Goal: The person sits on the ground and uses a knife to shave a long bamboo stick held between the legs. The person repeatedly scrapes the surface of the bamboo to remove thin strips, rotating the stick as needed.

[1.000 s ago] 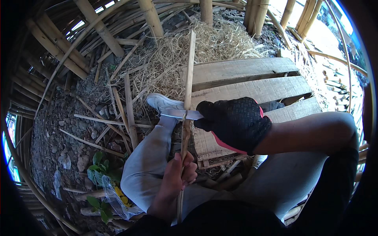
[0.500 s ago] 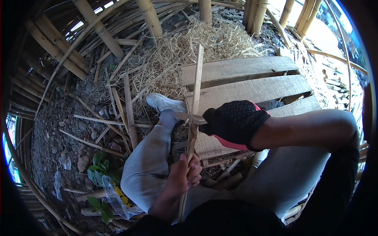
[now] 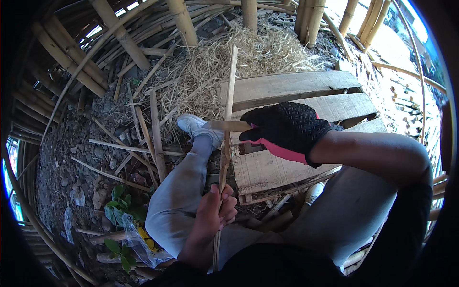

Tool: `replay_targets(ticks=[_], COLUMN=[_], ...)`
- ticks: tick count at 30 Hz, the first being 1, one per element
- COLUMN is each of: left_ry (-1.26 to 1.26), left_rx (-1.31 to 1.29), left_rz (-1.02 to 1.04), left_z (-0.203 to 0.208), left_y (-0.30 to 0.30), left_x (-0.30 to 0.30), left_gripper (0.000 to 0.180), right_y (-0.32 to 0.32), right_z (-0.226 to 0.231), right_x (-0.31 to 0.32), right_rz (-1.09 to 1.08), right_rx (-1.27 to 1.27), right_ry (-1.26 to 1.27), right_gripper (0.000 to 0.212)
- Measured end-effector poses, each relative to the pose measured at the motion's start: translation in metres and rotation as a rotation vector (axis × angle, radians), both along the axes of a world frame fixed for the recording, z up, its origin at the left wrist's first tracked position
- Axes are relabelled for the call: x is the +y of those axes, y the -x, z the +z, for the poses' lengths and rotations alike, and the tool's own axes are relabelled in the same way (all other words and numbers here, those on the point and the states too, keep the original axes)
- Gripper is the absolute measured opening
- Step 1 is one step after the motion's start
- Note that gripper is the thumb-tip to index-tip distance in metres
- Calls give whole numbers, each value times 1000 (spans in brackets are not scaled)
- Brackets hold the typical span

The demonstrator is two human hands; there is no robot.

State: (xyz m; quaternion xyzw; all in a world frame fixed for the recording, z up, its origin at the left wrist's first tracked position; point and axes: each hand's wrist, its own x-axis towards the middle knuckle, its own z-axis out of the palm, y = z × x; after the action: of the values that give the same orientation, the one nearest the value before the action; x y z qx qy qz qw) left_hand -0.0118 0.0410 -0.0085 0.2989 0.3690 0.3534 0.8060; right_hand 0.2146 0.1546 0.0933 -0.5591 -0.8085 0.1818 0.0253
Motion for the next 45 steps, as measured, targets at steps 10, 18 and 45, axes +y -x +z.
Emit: replay_targets(ticks=[10,18,45], left_ry=[0,100,54], left_rx=[-18,-56,-14], left_rz=[-51,-108,-74], left_z=[3,-9,-1], left_y=[0,-7,-2], left_x=[-5,-7,-4], left_gripper=[49,51,52], right_y=[5,5,12], right_z=[-18,-18,-12], right_x=[-47,-37,-34], right_rz=[201,191,112], right_rx=[-24,1,46], right_ry=[-474,-73,1], right_gripper=[31,32,34])
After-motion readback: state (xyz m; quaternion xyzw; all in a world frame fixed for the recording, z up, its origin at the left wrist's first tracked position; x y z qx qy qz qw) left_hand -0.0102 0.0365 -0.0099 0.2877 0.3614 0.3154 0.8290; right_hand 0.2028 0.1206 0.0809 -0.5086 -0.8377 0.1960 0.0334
